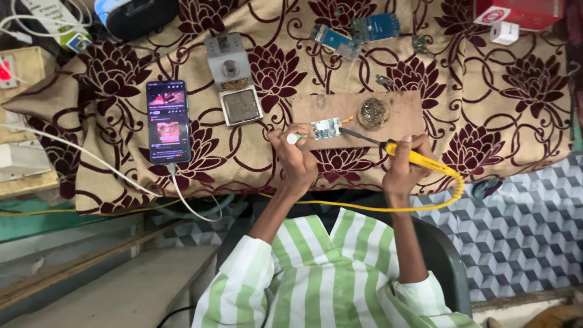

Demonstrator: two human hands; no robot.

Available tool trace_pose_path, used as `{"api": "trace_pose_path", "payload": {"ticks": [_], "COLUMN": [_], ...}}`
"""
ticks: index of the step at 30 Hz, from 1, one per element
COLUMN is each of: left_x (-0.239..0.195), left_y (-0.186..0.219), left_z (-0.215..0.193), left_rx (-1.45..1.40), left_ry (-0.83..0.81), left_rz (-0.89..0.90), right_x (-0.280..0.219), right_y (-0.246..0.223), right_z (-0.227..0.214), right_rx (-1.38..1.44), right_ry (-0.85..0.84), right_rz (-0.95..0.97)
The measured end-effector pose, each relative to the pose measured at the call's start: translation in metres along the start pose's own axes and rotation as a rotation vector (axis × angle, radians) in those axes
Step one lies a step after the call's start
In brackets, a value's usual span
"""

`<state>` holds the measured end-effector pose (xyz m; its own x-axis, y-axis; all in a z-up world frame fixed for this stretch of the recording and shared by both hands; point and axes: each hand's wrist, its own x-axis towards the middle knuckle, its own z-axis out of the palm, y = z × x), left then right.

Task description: The person uses a soldering iron and solder wire to attach components to a small circuit board. They repeatedly apply heat and solder to specific points on the board while holding it steady with their other hand.

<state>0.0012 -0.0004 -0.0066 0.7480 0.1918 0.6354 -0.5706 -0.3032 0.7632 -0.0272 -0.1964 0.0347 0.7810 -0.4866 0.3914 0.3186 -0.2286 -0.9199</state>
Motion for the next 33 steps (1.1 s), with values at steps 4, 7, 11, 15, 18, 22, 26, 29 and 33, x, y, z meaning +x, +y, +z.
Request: {"api": "trace_pose_path", "payload": {"ticks": [4, 7, 11, 15, 18, 22, 26, 29, 33], "left_x": [-0.003, 0.001, 0.003, 0.002, 0.000, -0.005, -0.009, -0.011, -0.011], "left_y": [0.002, 0.003, 0.006, 0.007, 0.004, -0.002, -0.008, -0.008, -0.006], "left_z": [0.000, 0.002, 0.001, 0.001, 0.002, 0.008, 0.007, 0.006, 0.007], "left_rx": [-0.094, -0.139, 0.006, 0.110, 0.197, 0.003, -0.138, -0.156, -0.179], "left_ry": [0.025, 0.011, 0.032, 0.031, 0.033, 0.067, 0.050, 0.047, 0.052], "left_rz": [-0.067, -0.108, -0.030, 0.030, 0.063, -0.021, -0.067, -0.073, -0.140], "right_x": [-0.010, -0.013, -0.020, -0.033, -0.040, -0.042, -0.041, -0.044, -0.048], "right_y": [0.000, -0.003, -0.006, -0.012, -0.020, -0.028, -0.028, -0.027, -0.028], "right_z": [-0.002, -0.008, -0.016, -0.022, -0.027, -0.025, -0.017, -0.014, -0.011], "right_rx": [-0.111, -0.309, -0.481, -0.480, -0.437, -0.462, -0.368, -0.358, -0.328], "right_ry": [-0.022, -0.085, -0.126, -0.156, -0.229, -0.241, -0.234, -0.205, -0.183], "right_rz": [-0.023, -0.233, -0.368, -0.267, -0.213, -0.377, -0.438, -0.457, -0.505]}}
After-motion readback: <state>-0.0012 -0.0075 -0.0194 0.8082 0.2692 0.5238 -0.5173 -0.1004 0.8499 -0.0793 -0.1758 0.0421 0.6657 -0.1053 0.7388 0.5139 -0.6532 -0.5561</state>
